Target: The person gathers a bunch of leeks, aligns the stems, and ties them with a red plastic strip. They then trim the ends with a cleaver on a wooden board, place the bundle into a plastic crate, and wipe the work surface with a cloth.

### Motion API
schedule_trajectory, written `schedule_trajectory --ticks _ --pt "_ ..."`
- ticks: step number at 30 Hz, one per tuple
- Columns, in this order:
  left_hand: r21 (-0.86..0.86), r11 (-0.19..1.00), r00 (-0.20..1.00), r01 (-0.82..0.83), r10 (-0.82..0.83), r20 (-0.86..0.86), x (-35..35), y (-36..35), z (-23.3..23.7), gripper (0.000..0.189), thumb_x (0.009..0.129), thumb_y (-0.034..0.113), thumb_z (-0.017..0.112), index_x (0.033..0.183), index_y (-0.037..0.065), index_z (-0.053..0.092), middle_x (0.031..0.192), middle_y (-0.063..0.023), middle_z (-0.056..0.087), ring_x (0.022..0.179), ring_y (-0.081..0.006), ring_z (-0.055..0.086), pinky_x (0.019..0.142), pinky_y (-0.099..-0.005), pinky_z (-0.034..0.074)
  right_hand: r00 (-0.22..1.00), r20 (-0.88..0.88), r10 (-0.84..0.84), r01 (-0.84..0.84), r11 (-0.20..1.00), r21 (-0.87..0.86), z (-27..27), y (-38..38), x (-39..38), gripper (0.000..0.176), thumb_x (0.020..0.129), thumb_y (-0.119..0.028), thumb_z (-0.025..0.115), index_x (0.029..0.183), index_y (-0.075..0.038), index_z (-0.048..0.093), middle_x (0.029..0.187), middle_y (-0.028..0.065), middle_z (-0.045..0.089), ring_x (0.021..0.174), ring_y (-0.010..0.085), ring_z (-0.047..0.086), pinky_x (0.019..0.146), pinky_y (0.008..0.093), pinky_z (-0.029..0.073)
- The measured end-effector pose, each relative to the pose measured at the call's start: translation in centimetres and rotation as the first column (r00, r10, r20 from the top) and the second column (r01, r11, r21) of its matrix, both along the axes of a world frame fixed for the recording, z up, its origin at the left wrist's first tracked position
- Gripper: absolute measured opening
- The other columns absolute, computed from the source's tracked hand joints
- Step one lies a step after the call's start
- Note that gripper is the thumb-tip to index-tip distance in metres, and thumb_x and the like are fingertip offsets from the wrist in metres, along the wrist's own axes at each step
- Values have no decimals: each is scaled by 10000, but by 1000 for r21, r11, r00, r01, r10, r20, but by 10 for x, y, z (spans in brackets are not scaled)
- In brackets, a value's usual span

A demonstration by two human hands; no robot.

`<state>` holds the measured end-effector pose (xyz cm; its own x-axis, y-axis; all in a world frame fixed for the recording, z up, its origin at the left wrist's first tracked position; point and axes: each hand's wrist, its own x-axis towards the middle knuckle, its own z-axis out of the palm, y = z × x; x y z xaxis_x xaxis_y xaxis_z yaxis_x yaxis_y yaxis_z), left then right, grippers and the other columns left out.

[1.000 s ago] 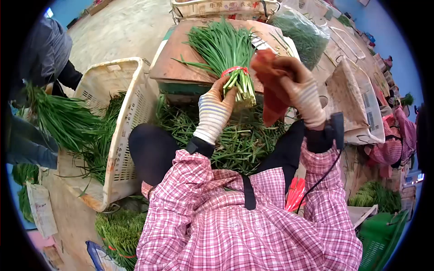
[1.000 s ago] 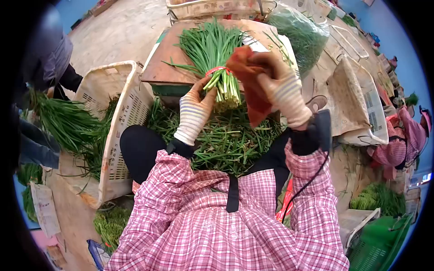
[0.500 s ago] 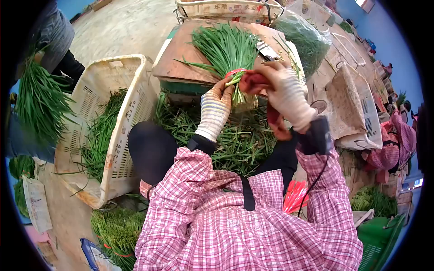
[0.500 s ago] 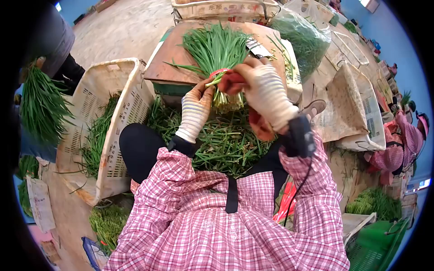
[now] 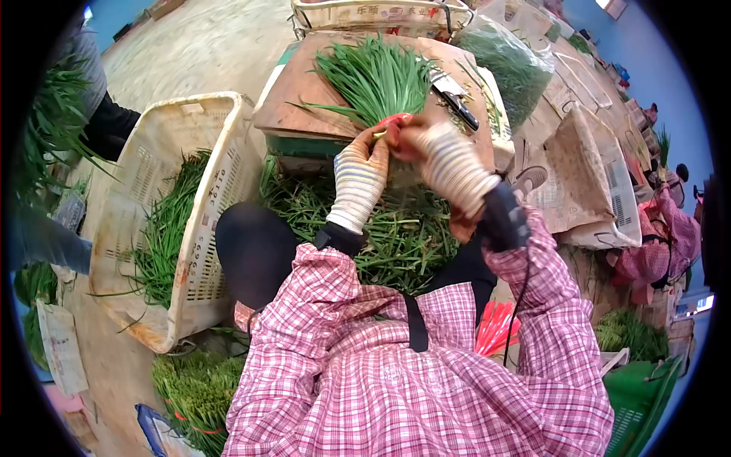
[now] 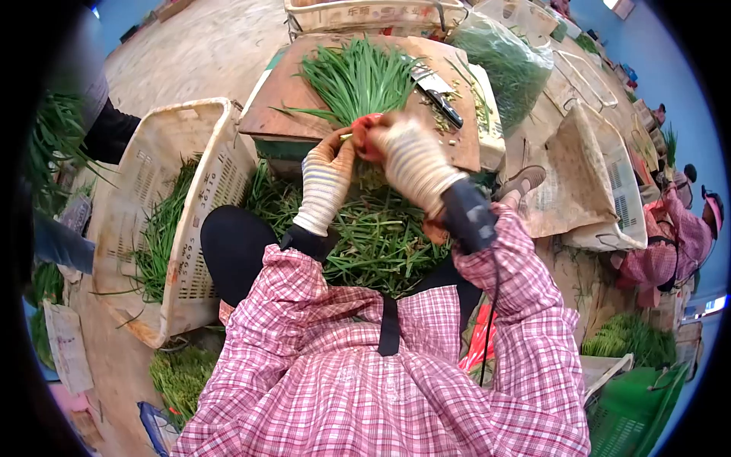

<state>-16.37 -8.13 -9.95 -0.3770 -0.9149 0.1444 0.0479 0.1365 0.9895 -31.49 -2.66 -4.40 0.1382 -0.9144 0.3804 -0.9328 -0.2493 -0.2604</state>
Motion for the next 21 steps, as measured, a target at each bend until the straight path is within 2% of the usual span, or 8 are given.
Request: schedule_trajectory --ticks 4,8,10,14,16,17,20,21 --pt "12 997 988 81 -79 -130 10 1 3 311 1000 226 615 1221 11 658 952 -4 696 802 -44 590 685 -203 496 948 -162 274 -209 919 333 12 74 5 256 718 -52 695 969 -100 710 1032 119 656 978 347 645 837 423 538" --pt "389 919 991 66 -14 -135 21 -3 9 709 940 682 496 1309 87 610 1318 -126 599 1175 -238 597 827 -407 544 747 661 70 -242 955 172 45 81 -30 421 732 43 641 1128 -86 700 921 129 689 942 332 680 826 406 547" --pt "498 846 980 191 -140 -139 15 -9 5 845 879 795 449 1398 133 522 1372 -133 562 1232 -273 557 921 -528 488 938 339 -74 112 989 -94 53 61 -27 456 746 122 576 1145 -68 689 1047 154 680 991 334 678 861 374 553" --pt "581 732 934 356 -297 -198 5 2 29 884 848 806 482 1448 157 465 1410 -120 545 1263 -315 539 1035 -582 414 748 619 240 -212 970 -119 -14 35 11 451 718 115 611 1129 -54 691 1149 129 661 1031 320 660 891 345 543" --pt "513 547 749 661 -444 -492 -1 -18 7 872 871 766 495 1452 118 459 1408 -118 558 1273 -325 543 1067 -540 414 911 211 355 -361 932 -8 -28 59 16 438 675 139 599 1061 -39 706 1103 117 675 1022 301 662 870 350 554" --pt "514 645 822 565 -385 -420 0 -15 2 886 891 758 457 1462 81 441 1414 -134 556 1283 -334 541 1095 -492 412 759 360 543 -584 812 5 -27 67 9 385 649 131 608 973 -39 729 1025 104 678 968 304 678 843 379 566" --pt "699 539 881 470 -232 -412 15 -34 -6 892 864 812 428 1383 94 535 1300 -160 622 1232 -295 586 1006 -603 446 793 544 275 -330 944 4 -15 105 -15 260 675 92 667 892 -32 741 901 102 673 827 257 702 758 380 587" --pt "731 516 889 447 -163 -428 15 -31 -4 789 913 744 442 1366 108 555 1310 -130 619 1254 -307 564 1002 -627 434 420 907 31 -271 958 93 -1 109 -19 236 715 84 679 913 -29 739 896 95 688 811 190 694 691 310 578"
